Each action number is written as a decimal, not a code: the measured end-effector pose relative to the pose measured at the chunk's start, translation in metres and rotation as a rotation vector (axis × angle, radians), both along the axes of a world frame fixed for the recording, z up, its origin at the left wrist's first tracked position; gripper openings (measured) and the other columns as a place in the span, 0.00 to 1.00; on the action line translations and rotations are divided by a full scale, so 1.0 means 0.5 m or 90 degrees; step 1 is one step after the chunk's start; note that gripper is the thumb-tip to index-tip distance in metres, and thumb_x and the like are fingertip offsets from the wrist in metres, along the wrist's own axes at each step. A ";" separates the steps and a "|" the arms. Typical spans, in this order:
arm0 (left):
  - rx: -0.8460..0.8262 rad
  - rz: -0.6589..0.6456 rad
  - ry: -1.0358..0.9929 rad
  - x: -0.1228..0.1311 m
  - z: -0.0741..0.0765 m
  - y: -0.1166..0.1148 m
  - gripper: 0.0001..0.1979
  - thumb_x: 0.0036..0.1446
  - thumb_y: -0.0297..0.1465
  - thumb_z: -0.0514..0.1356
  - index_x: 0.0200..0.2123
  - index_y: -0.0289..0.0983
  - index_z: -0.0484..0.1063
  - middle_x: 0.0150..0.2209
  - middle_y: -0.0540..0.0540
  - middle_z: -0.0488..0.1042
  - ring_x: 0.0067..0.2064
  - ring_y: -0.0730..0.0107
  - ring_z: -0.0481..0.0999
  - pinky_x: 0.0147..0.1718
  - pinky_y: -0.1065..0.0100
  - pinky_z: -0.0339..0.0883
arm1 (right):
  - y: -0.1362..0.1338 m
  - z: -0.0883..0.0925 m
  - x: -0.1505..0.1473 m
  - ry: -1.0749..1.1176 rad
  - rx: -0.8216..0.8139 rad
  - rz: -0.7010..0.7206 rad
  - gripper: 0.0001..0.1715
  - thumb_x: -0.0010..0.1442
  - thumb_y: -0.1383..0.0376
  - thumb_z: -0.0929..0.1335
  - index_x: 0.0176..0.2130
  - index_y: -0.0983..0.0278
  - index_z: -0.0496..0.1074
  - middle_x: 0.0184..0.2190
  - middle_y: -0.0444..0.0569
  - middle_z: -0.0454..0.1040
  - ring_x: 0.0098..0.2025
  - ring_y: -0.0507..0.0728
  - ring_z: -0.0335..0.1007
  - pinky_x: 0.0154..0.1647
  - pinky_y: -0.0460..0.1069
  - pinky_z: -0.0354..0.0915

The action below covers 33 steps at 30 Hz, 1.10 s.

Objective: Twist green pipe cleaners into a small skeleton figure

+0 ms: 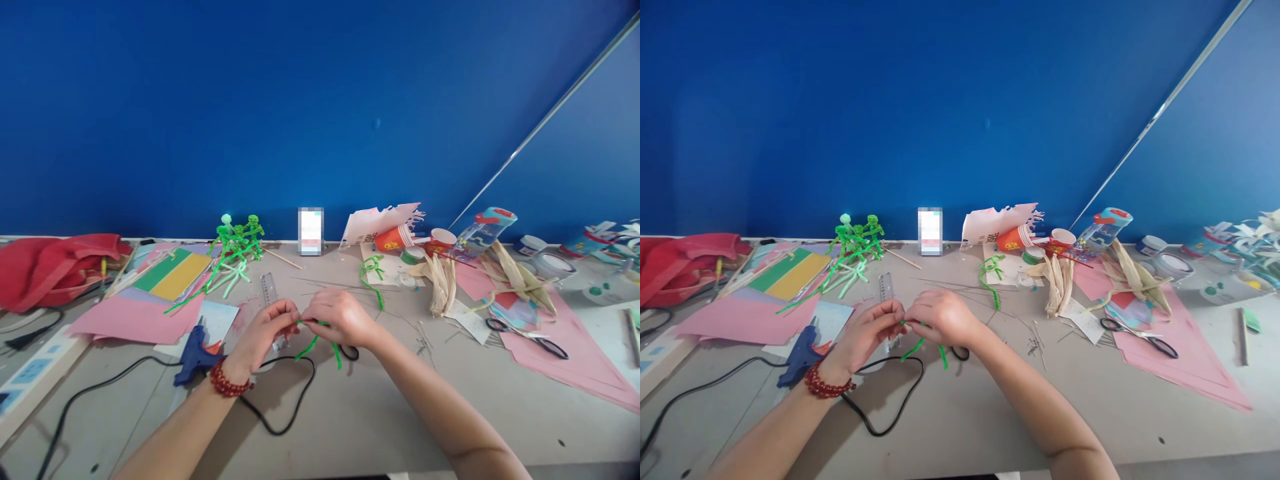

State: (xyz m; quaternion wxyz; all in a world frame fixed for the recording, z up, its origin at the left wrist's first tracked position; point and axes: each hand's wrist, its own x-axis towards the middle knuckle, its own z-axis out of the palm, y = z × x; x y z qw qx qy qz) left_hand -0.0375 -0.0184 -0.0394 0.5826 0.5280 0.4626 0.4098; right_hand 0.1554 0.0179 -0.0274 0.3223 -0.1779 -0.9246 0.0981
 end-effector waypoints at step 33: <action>0.319 0.032 0.216 -0.001 0.002 -0.006 0.08 0.63 0.30 0.55 0.32 0.37 0.71 0.31 0.48 0.74 0.35 0.68 0.73 0.36 0.68 0.67 | 0.009 -0.005 0.005 0.087 -0.042 -0.039 0.08 0.64 0.66 0.64 0.34 0.63 0.73 0.29 0.48 0.78 0.31 0.54 0.71 0.36 0.49 0.64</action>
